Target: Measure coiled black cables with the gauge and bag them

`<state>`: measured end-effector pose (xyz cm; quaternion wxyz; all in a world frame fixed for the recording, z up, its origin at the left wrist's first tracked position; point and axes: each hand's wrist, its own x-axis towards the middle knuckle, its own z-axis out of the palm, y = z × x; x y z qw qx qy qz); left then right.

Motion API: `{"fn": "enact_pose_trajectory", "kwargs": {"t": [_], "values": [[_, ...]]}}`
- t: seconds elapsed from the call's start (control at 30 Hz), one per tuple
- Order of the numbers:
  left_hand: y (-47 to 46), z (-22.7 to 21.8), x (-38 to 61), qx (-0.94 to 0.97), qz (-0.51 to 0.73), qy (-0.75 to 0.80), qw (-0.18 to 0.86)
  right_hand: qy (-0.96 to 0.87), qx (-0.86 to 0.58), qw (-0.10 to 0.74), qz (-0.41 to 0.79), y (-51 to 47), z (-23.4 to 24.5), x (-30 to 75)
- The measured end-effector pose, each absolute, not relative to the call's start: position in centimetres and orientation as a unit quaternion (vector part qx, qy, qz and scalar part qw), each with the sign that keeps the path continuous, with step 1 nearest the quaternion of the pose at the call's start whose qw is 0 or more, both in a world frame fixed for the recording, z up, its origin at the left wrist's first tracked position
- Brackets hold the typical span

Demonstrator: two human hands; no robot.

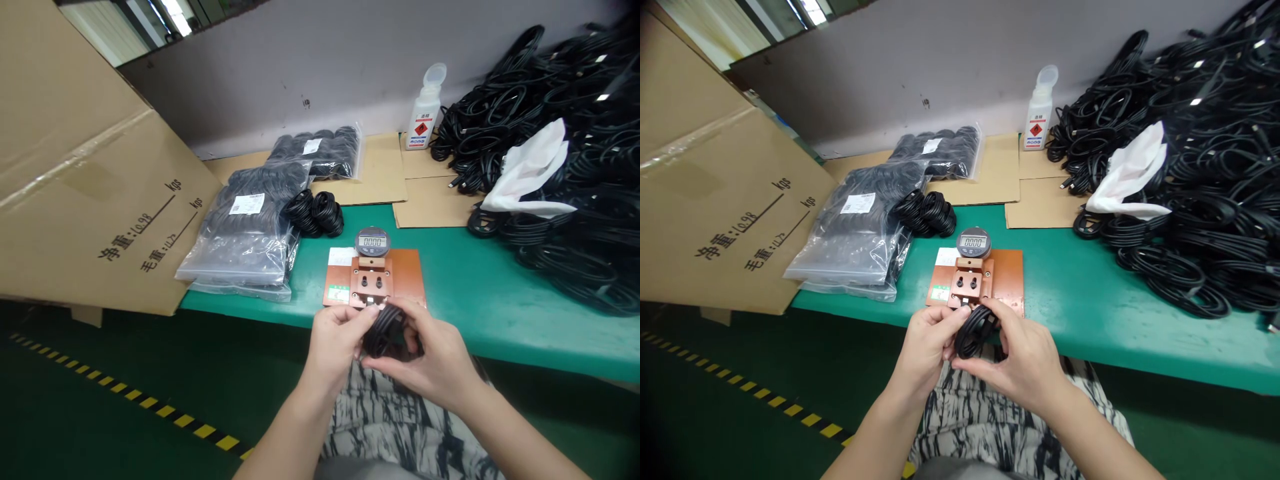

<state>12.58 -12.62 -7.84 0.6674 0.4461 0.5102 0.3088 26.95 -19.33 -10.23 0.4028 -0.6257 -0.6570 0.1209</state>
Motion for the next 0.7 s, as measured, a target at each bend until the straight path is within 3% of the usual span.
{"fn": "enact_pose_trajectory", "kwargs": {"t": [0.7], "values": [[-12.77, -7.44, 13.22, 0.441, 0.328, 0.534, 0.643, -0.629, -0.646, 0.415, 0.118, -19.35, -10.44, 26.67]]}}
